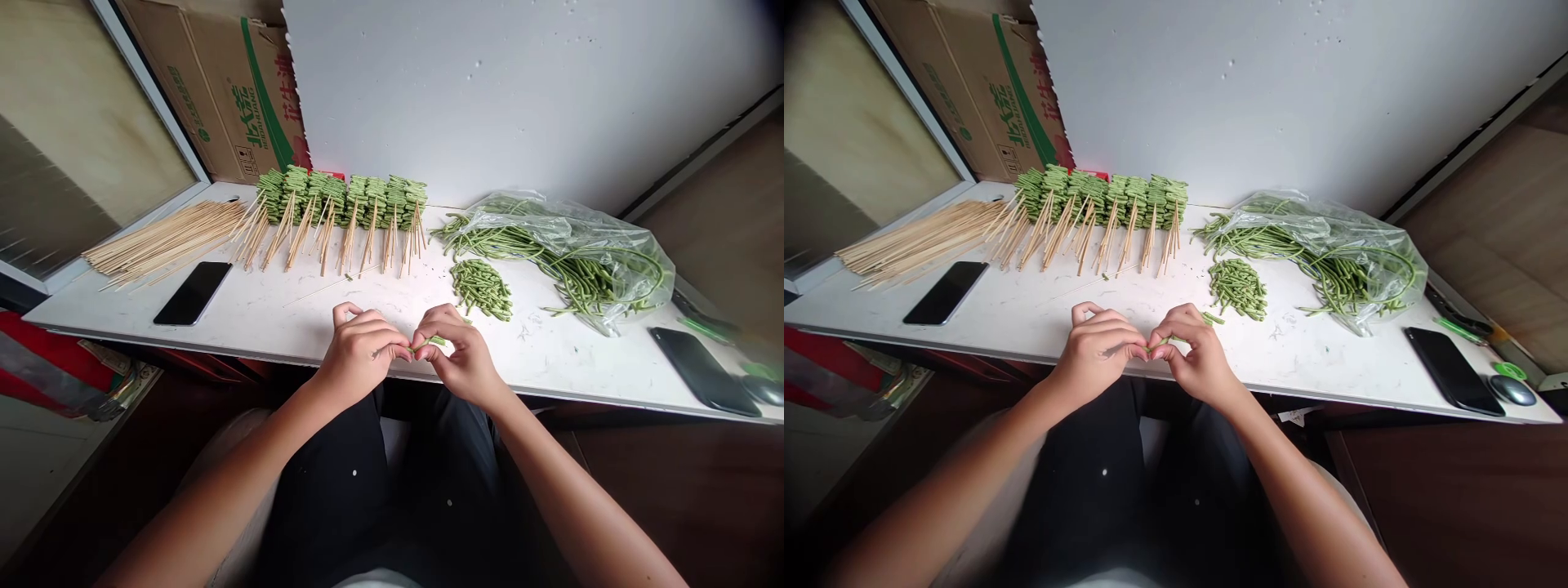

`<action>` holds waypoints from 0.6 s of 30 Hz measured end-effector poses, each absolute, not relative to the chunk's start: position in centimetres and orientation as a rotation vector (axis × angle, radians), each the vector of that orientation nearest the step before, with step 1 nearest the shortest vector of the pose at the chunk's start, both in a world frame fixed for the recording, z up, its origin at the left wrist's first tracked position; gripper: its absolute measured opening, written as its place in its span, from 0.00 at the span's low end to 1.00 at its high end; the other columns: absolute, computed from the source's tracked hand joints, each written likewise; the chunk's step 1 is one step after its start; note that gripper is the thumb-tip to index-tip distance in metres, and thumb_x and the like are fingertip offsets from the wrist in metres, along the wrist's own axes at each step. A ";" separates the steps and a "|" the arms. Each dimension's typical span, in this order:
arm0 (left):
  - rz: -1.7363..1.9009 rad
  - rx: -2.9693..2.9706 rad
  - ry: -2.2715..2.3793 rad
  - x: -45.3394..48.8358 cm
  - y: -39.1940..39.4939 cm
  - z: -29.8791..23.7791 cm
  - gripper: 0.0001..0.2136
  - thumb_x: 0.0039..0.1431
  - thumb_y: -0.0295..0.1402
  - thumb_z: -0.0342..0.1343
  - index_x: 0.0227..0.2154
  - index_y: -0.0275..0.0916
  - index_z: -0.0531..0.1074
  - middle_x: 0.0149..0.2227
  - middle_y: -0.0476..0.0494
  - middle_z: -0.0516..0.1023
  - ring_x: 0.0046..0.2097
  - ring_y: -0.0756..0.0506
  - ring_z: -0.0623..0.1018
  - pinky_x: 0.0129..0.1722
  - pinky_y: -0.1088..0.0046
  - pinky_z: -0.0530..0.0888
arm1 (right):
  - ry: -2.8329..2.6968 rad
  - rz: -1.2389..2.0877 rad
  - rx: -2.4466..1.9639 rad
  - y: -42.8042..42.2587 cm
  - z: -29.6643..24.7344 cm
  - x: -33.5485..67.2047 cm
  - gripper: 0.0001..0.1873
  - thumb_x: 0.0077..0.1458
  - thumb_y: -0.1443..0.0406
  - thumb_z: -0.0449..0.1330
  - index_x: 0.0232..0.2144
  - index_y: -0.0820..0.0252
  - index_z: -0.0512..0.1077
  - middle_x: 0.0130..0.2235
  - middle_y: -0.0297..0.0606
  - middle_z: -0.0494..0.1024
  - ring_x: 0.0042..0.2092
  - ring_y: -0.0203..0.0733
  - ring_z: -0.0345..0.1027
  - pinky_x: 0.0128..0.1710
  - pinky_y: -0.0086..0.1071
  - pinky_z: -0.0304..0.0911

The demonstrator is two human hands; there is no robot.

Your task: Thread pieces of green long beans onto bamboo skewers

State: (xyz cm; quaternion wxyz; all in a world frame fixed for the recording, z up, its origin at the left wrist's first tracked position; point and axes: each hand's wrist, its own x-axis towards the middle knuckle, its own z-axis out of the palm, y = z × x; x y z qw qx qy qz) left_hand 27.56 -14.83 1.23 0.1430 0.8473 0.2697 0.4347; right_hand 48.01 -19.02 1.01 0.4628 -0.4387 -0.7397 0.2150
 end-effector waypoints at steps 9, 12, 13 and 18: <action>1.231 2.477 0.849 27.0 -14.0 0.8 0.13 0.67 0.29 0.63 0.26 0.45 0.80 0.30 0.56 0.86 0.37 0.47 0.82 0.55 0.55 0.56 | -1.778 0.675 -1.009 -18.4 0.9 49.2 0.14 0.63 0.51 0.66 0.32 0.53 0.79 0.32 0.38 0.78 0.43 0.49 0.69 0.50 0.46 0.64; 1.313 2.423 1.062 25.7 -12.3 0.8 0.10 0.66 0.32 0.65 0.27 0.46 0.81 0.32 0.54 0.87 0.37 0.45 0.82 0.54 0.55 0.58 | -1.677 0.588 -1.003 -17.8 1.5 51.3 0.14 0.60 0.50 0.68 0.31 0.51 0.79 0.32 0.38 0.78 0.42 0.49 0.70 0.51 0.48 0.65; 1.343 2.397 1.130 25.3 -11.8 0.9 0.09 0.65 0.34 0.66 0.28 0.46 0.81 0.33 0.53 0.87 0.38 0.44 0.82 0.54 0.55 0.59 | -1.631 0.521 -1.036 -17.6 1.6 52.1 0.14 0.59 0.50 0.69 0.31 0.51 0.80 0.33 0.38 0.78 0.43 0.50 0.70 0.51 0.48 0.65; 1.329 2.378 1.100 25.1 -11.2 0.4 0.05 0.62 0.39 0.69 0.32 0.47 0.82 0.35 0.51 0.88 0.39 0.43 0.83 0.55 0.54 0.60 | -1.692 0.192 -1.387 -16.5 0.6 54.3 0.13 0.57 0.50 0.70 0.33 0.50 0.84 0.37 0.42 0.78 0.47 0.55 0.68 0.52 0.52 0.64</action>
